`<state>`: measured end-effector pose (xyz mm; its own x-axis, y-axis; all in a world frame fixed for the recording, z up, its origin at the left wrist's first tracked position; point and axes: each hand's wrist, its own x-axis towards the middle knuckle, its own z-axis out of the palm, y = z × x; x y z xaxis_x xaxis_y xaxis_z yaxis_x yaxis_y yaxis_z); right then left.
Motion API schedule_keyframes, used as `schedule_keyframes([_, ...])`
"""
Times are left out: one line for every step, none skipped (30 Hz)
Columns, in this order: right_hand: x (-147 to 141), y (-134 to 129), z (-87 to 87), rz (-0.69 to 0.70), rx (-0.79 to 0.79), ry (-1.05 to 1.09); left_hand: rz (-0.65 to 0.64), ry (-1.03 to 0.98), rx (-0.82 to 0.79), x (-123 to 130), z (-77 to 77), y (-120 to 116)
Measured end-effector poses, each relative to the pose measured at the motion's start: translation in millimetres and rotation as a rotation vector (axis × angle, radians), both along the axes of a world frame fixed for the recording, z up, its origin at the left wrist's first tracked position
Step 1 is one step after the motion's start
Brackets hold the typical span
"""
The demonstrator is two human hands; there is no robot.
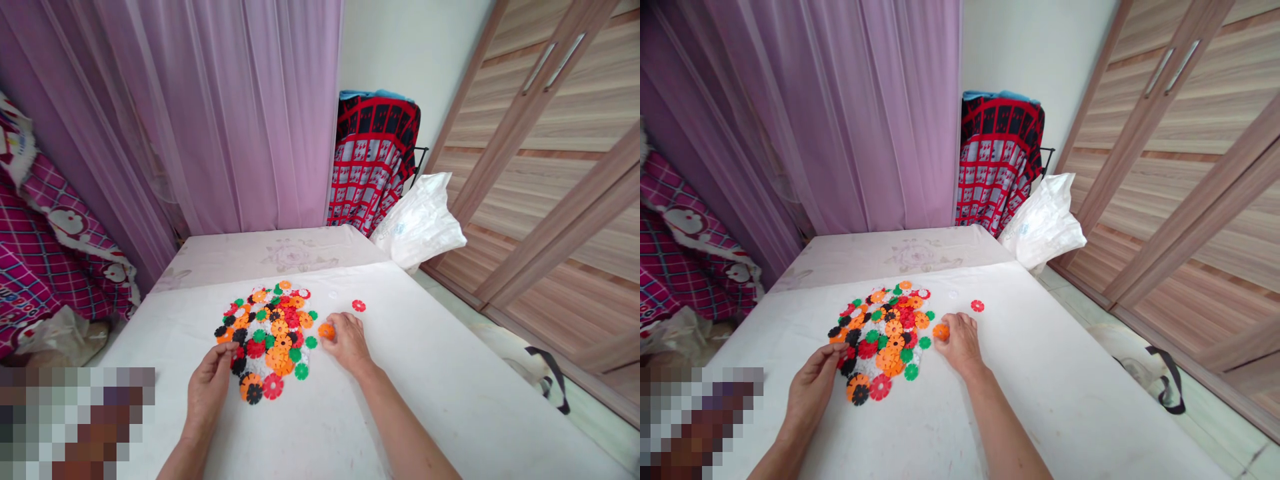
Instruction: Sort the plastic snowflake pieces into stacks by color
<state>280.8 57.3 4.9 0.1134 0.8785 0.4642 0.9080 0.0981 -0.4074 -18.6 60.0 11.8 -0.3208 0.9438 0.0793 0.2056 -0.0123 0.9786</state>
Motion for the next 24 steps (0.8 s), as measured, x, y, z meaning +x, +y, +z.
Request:
schedule_keyframes([6.8,0.6,-1.5,-0.037,0.032,0.033,-0.002,-0.004,-0.002,0.3,1.4,-0.4])
schedule_keyframes([15.4,0.8,-3.3,-0.076,0.066,0.072,-0.006,-0.004,-0.004,0.6,2.6,-0.7])
schedule_keyframes([25.3,0.6,-5.2,-0.114,0.099,0.113,-0.008,-0.002,-0.003,0.9,3.5,-0.8])
schedule_keyframes([35.6,0.1,-7.5,-0.147,0.127,0.153,-0.006,0.001,-0.002,1.1,3.9,-0.7])
schedule_keyframes([45.3,-0.8,-9.9,-0.170,0.144,0.187,-0.003,0.006,-0.001,1.1,3.7,-0.4])
schedule_keyframes([53.6,-1.7,-12.4,-0.190,0.152,0.210,0.004,0.009,-0.002,1.0,3.0,0.1])
schedule_keyframes([59.7,-2.8,-14.5,-0.201,0.152,0.221,0.009,0.011,-0.002,0.7,1.9,0.6])
schedule_keyframes([63.2,-3.7,-16.1,-0.206,0.147,0.221,0.011,0.010,-0.002,0.2,0.4,1.2])
schedule_keyframes([64.2,-4.4,-16.9,-0.206,0.137,0.210,0.009,0.007,0.000,-0.4,-1.4,1.6])
schedule_keyframes([62.9,-5.0,-16.7,-0.202,0.120,0.191,0.002,0.003,0.002,-1.1,-3.2,2.0])
schedule_keyframes([59.8,-5.3,-15.7,-0.197,0.096,0.166,-0.005,-0.002,0.003,-1.9,-5.0,2.4])
schedule_keyframes([55.8,-5.4,-13.9,-0.195,0.066,0.140,-0.010,-0.006,0.003,-2.7,-6.6,2.7])
schedule_keyframes([51.4,-5.5,-11.6,-0.194,0.033,0.114,-0.012,-0.009,0.002,-3.5,-8.1,3.1])
schedule_keyframes([47.2,-5.6,-9.1,-0.194,0.001,0.090,-0.011,-0.008,0.001,-4.2,-9.4,3.4])
schedule_keyframes([43.7,-5.7,-6.7,-0.195,-0.027,0.072,-0.010,-0.006,0.000,-4.7,-10.4,3.8])
schedule_keyframes([41.0,-5.9,-4.5,-0.194,-0.048,0.059,-0.009,-0.002,-0.001,-5.0,-11.1,4.1])
schedule_keyframes([39.3,-6.3,-2.8,-0.192,-0.066,0.050,-0.009,0.004,0.000,-5.2,-11.5,4.3])
schedule_keyframes([38.3,-6.9,-1.5,-0.188,-0.082,0.042,-0.010,0.009,0.000,-5.2,-11.6,4.4])
schedule_keyframes([37.8,-7.6,-0.5,-0.184,-0.100,0.034,-0.010,0.013,-0.001,-5.0,-11.3,4.3])
schedule_keyframes([37.6,-8.4,0.2,-0.180,-0.119,0.024,-0.011,0.014,-0.003,-4.6,-10.7,4.0])
schedule_keyframes([37.4,-9.3,0.9,-0.177,-0.139,0.012,-0.011,0.012,-0.006,-4.1,-9.9,3.6])
schedule_keyframes([37.2,-10.3,1.6,-0.178,-0.159,0.000,-0.011,0.009,-0.009,-3.6,-8.9,3.1])
schedule_keyframes([36.7,-11.4,2.7,-0.182,-0.179,-0.011,-0.011,0.006,-0.011,-3.0,-7.8,2.6])
schedule_keyframes([36.1,-12.6,3.9,-0.190,-0.196,-0.021,-0.011,0.002,-0.013,-2.5,-6.8,2.2])
